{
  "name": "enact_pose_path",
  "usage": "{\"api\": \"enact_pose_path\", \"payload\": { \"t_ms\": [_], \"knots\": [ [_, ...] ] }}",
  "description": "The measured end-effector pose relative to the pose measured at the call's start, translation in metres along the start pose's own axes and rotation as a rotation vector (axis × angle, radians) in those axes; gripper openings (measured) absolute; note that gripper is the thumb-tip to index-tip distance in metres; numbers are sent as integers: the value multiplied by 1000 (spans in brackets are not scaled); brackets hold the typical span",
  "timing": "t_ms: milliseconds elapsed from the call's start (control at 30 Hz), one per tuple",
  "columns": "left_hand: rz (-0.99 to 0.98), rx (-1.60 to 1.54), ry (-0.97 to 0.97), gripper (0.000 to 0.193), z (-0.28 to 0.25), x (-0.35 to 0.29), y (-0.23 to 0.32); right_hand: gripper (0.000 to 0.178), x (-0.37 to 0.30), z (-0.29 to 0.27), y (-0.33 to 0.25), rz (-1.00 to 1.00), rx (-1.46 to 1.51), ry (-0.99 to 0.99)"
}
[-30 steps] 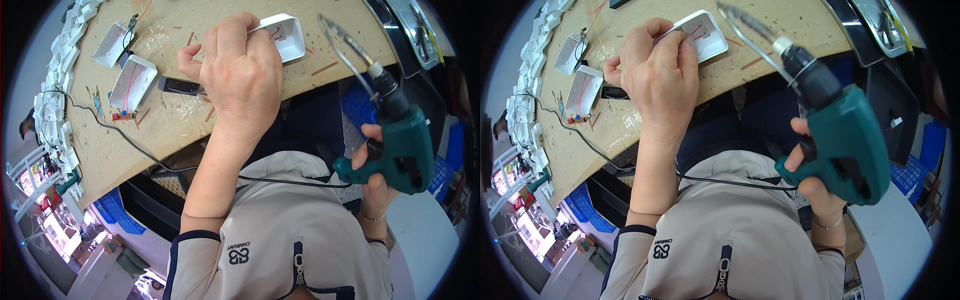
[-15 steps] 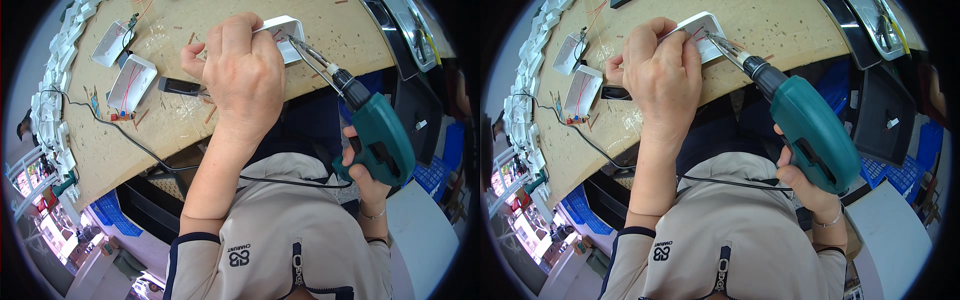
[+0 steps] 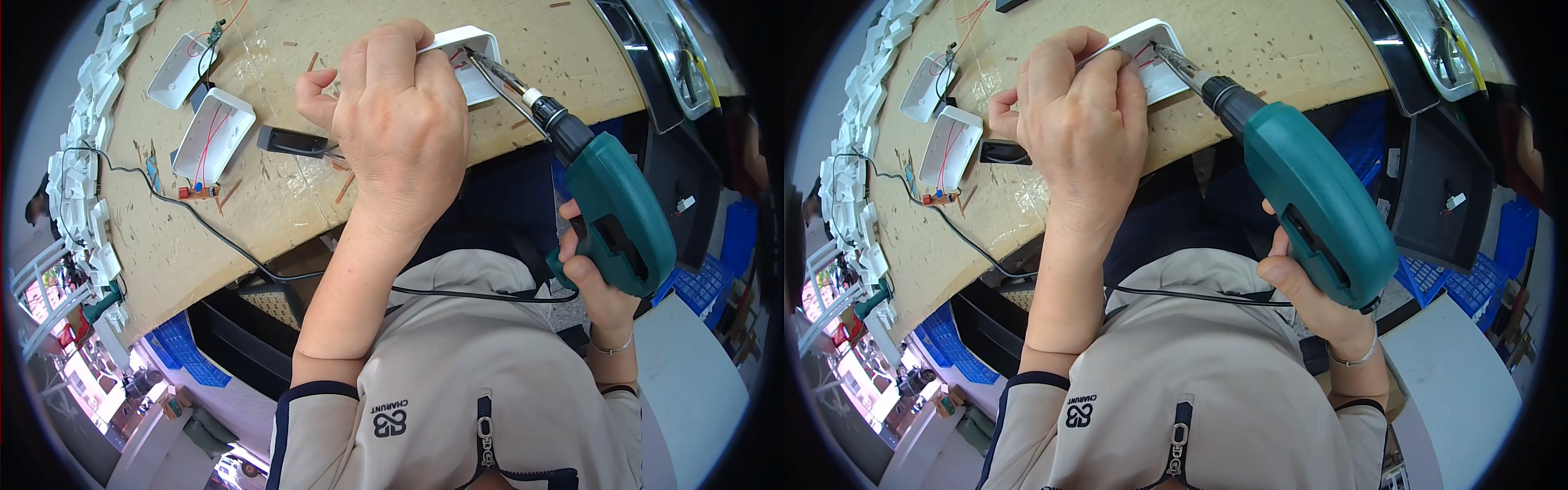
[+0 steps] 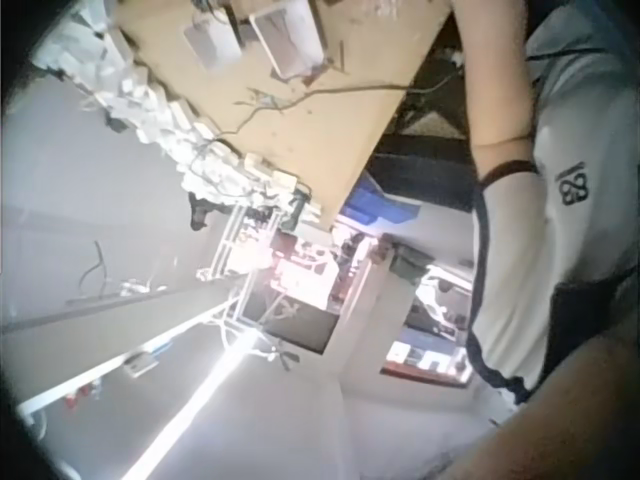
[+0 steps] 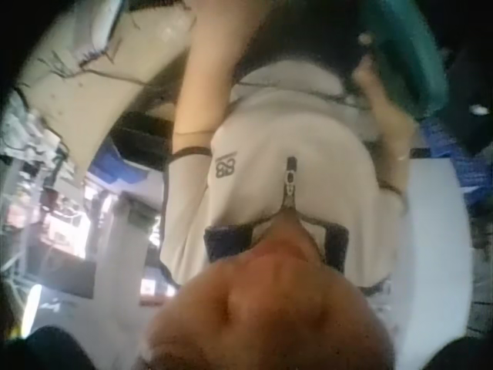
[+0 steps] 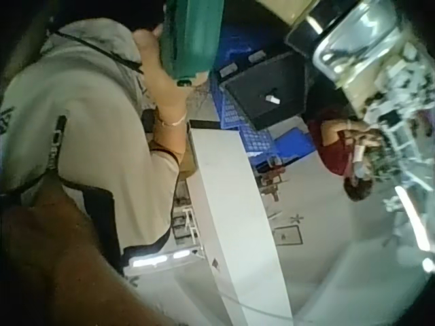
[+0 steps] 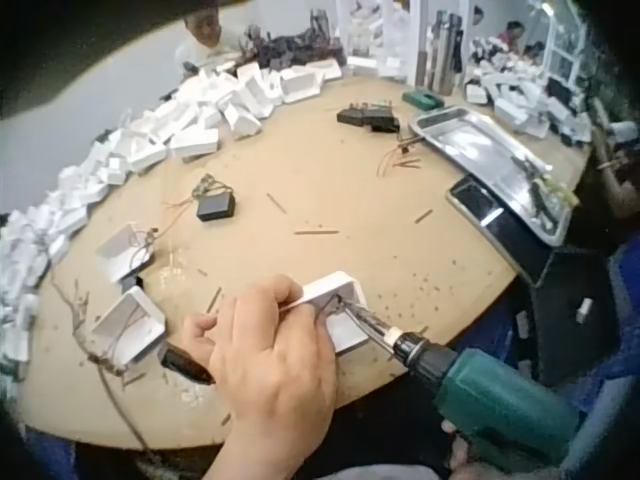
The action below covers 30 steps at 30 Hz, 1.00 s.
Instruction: Soldering wires to small circuit boards and assembling them into plastic housings.
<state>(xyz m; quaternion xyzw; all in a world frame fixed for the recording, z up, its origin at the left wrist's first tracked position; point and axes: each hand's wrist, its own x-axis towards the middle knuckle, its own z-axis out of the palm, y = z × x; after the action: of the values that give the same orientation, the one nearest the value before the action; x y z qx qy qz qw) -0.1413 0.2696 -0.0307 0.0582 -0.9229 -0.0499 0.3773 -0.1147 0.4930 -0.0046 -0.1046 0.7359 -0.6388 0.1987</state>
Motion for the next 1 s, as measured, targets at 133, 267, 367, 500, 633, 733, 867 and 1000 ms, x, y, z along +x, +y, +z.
{"api": "enact_pose_path", "payload": {
  "t_ms": [133, 267, 367, 500, 633, 733, 867, 1000],
  "knots": [
    [4, -2, 7, 4, 1, -1, 0, 61, 2, 0, -2, -25, -10, -15],
    [-3, 1, -2, 4, 1, 0, 0, 59, 2, -2, -1, -66, -78, -22],
    [-6, -11, 2, 4, 1, 0, 0, 57, 2, -2, -3, -71, -113, -19],
    [-7, -18, 11, 4, 2, 0, -1, 51, -1, -3, -4, -78, -153, -13],
    [-16, -15, 6, 3, 2, 0, 0, 47, -1, -2, -7, -101, -173, -30],
    [-13, -29, 28, 3, 4, 0, 1, 38, -1, 1, -8, -105, -48, 23],
    [-13, -23, 19, 3, 2, 0, 0, 37, -4, 0, -7, -70, -57, 20],
    [-11, -21, 29, 3, 2, 0, -1, 38, -2, 4, -10, -80, -48, 17]
  ]
}}
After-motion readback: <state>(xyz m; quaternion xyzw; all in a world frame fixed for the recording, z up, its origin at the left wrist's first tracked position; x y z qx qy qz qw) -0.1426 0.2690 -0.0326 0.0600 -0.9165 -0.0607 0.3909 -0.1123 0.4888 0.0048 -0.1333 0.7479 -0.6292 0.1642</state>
